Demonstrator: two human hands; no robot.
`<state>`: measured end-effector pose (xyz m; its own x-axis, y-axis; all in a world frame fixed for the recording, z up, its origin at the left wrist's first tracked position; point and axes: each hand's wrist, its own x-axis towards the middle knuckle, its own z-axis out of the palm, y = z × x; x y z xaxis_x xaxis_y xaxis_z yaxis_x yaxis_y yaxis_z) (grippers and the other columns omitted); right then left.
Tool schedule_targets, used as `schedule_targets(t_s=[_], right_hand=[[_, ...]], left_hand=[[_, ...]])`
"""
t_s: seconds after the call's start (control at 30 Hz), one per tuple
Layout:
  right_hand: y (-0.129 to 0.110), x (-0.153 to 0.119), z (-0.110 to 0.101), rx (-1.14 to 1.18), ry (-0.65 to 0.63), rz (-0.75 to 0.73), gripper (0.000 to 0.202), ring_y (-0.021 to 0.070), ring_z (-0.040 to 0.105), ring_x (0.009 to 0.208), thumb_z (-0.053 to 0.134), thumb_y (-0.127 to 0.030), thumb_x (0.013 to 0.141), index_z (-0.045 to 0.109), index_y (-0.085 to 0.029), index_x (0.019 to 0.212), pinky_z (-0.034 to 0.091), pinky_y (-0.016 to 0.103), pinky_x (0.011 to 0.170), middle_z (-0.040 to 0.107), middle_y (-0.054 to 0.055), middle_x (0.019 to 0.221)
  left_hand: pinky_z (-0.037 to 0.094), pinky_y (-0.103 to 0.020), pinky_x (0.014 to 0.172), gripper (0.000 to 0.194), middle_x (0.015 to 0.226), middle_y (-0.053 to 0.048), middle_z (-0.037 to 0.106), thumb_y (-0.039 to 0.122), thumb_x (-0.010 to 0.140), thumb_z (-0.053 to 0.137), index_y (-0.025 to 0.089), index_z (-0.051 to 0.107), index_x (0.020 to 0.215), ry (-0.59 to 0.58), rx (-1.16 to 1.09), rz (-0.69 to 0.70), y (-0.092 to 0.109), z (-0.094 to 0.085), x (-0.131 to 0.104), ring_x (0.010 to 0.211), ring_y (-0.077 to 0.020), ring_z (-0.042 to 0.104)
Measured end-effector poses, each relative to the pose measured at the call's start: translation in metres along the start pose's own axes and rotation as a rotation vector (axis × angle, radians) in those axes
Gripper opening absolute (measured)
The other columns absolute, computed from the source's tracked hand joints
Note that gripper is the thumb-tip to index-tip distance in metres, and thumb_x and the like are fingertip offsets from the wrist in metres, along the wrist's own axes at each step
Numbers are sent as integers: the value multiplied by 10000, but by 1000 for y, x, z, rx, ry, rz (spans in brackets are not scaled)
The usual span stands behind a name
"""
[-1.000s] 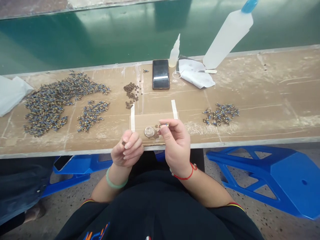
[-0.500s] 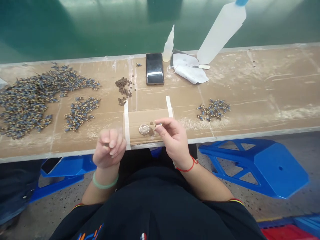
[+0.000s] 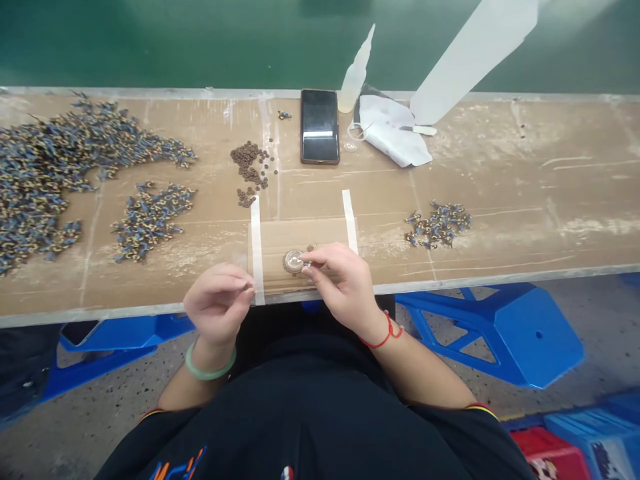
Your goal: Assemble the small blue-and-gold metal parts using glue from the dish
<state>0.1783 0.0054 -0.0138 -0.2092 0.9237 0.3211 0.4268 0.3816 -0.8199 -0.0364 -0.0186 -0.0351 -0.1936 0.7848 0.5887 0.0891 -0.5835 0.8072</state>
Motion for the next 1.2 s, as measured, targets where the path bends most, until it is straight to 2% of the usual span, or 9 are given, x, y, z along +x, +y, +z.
schedule_targets(t_s=[0.13, 0.3, 0.5, 0.77, 1.0, 1.2], right_hand=[[-4, 2, -3, -32, -30, 1, 101, 195, 683, 737, 696, -280, 977, 796, -273, 976, 565, 365, 724, 778, 18, 817], [-8, 4, -5, -77, -40, -61, 102, 199, 715, 767, 701, -219, 972, 786, -274, 989, 567, 358, 724, 800, 17, 835], [-9, 4, -6, -111, -50, -77, 111, 209, 734, 784, 698, -215, 977, 786, -281, 995, 568, 373, 727, 818, 18, 861], [-9, 4, -5, -151, -47, -174, 168, 186, 722, 808, 717, -122, 967, 769, -261, 1047, 559, 335, 752, 820, 11, 891], [-9, 4, -6, -182, -56, -197, 189, 194, 718, 805, 700, -97, 971, 754, -256, 1057, 555, 344, 751, 813, 14, 883], [-10, 4, -5, -172, -59, -195, 196, 192, 715, 802, 701, -91, 965, 755, -259, 1049, 550, 342, 756, 811, 12, 885]], left_hand=[[586, -212, 579, 96, 776, -5, 791, 159, 871, 817, 223, 745, 875, -43, 42, 6, 3, 0, 2, 640, -128, 740], [574, -203, 550, 128, 785, -11, 790, 112, 876, 779, 220, 731, 925, -82, 30, 27, 4, -1, 2, 649, -134, 747], [569, -206, 555, 146, 799, -7, 789, 101, 870, 774, 219, 721, 939, -81, 16, 24, 3, -1, 1, 655, -133, 742], [589, -212, 588, 140, 818, -6, 782, 100, 891, 764, 214, 708, 948, -78, 26, 35, 3, -1, 1, 679, -131, 748], [612, -212, 638, 153, 838, -7, 782, 77, 892, 764, 204, 703, 952, -75, 17, 30, 3, 0, -1, 713, -129, 759], [600, -213, 621, 164, 837, -5, 787, 75, 891, 763, 212, 701, 959, -83, 21, 29, 3, -1, 0, 711, -133, 761]])
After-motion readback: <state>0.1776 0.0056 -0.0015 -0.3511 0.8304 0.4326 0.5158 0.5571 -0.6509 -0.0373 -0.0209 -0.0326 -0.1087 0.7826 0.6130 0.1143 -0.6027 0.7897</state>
